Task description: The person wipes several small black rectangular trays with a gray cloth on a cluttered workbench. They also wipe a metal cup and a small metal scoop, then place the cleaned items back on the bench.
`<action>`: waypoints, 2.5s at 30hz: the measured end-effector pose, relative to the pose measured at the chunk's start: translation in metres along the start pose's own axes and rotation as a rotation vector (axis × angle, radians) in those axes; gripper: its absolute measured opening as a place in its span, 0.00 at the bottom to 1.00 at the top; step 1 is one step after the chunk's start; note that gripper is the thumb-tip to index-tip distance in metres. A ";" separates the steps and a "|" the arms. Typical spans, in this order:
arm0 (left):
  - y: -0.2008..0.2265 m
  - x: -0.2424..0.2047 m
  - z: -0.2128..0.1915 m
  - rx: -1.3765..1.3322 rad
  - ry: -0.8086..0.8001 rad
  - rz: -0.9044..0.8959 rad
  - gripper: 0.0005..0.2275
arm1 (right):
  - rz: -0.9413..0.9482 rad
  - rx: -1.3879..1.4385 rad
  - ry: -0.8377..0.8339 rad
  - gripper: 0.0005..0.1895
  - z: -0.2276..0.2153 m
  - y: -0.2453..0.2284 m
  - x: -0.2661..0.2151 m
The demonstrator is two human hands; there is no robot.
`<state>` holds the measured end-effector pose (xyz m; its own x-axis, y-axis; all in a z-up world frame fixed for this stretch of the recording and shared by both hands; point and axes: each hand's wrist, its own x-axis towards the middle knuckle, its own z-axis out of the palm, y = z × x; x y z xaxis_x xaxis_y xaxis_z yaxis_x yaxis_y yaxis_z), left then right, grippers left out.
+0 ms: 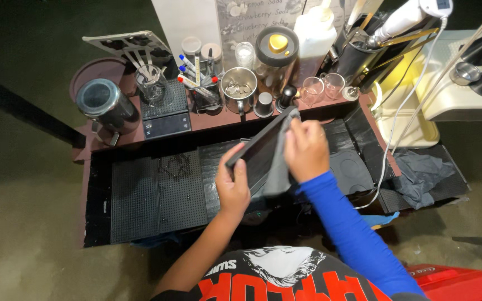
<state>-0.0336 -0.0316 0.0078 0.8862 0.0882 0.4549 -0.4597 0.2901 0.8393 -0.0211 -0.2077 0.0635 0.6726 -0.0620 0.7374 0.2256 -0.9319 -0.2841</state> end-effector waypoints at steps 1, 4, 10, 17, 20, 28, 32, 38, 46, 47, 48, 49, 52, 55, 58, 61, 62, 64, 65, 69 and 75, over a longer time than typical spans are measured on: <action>0.001 0.000 0.001 -0.018 0.002 -0.007 0.15 | 0.003 -0.052 -0.015 0.15 0.002 -0.001 0.002; 0.003 0.002 0.007 -0.032 -0.021 -0.002 0.14 | 0.017 -0.165 -0.042 0.18 -0.003 -0.008 0.005; 0.009 0.009 -0.003 0.082 -0.006 0.007 0.15 | -0.009 -0.168 -0.101 0.21 -0.004 -0.003 -0.009; 0.007 0.016 -0.023 0.050 0.018 -0.025 0.14 | 0.018 0.182 -0.292 0.16 0.013 0.008 -0.038; 0.002 0.016 -0.028 0.054 0.052 -0.009 0.13 | -0.054 0.364 -0.310 0.14 0.007 -0.013 -0.045; -0.004 0.015 -0.028 -0.173 0.009 -0.130 0.19 | -0.135 0.693 -0.626 0.11 -0.007 -0.070 -0.052; 0.006 0.009 -0.023 -0.521 -0.145 -0.360 0.26 | 0.100 0.844 -0.654 0.09 -0.001 -0.068 -0.052; 0.010 0.010 -0.025 -0.268 -0.350 -0.353 0.26 | 0.160 0.965 -0.450 0.09 -0.001 -0.069 -0.051; 0.023 -0.001 -0.016 -0.497 -0.341 -0.445 0.27 | -0.070 0.737 -0.250 0.13 -0.030 -0.088 -0.029; 0.025 0.001 -0.017 -0.418 -0.336 -0.403 0.27 | -0.145 0.733 -0.226 0.13 -0.031 -0.091 -0.028; 0.026 0.002 -0.017 -0.338 -0.330 -0.359 0.27 | -0.174 0.677 -0.216 0.16 -0.031 -0.091 -0.027; 0.028 -0.001 -0.016 -0.349 -0.335 -0.329 0.27 | -0.202 0.622 -0.205 0.18 -0.032 -0.089 -0.027; 0.033 -0.007 -0.013 -0.391 -0.345 -0.266 0.29 | -0.219 0.507 -0.147 0.18 -0.032 -0.076 -0.029; 0.036 -0.008 -0.014 -0.446 -0.327 -0.249 0.28 | -0.099 0.390 -0.096 0.18 -0.026 -0.051 -0.027; 0.039 -0.008 -0.015 -0.494 -0.350 -0.277 0.28 | 0.026 0.341 -0.072 0.21 -0.022 -0.021 -0.004; 0.037 -0.013 -0.013 -0.496 -0.375 -0.353 0.28 | 0.076 0.302 -0.079 0.22 -0.023 -0.022 -0.002; 0.035 -0.013 -0.015 -0.484 -0.394 -0.326 0.28 | 0.078 0.281 -0.075 0.22 -0.022 -0.025 0.000; 0.030 -0.012 -0.015 -0.451 -0.411 -0.272 0.27 | 0.118 0.250 -0.127 0.24 -0.028 -0.027 0.001; 0.028 -0.011 -0.014 -0.432 -0.409 -0.245 0.27 | 0.144 0.235 -0.159 0.25 -0.031 -0.027 -0.003; 0.028 0.006 -0.026 -0.466 -0.369 -0.221 0.28 | 0.216 0.237 -0.228 0.15 -0.022 -0.028 -0.014; 0.028 0.010 -0.031 -0.596 -0.346 -0.281 0.30 | 0.093 0.410 -0.201 0.16 -0.015 -0.038 -0.041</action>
<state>-0.0355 0.0074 0.0268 0.8515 -0.3422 0.3972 -0.0215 0.7342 0.6786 -0.0680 -0.1750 0.0540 0.8176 -0.0304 0.5750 0.3903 -0.7049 -0.5922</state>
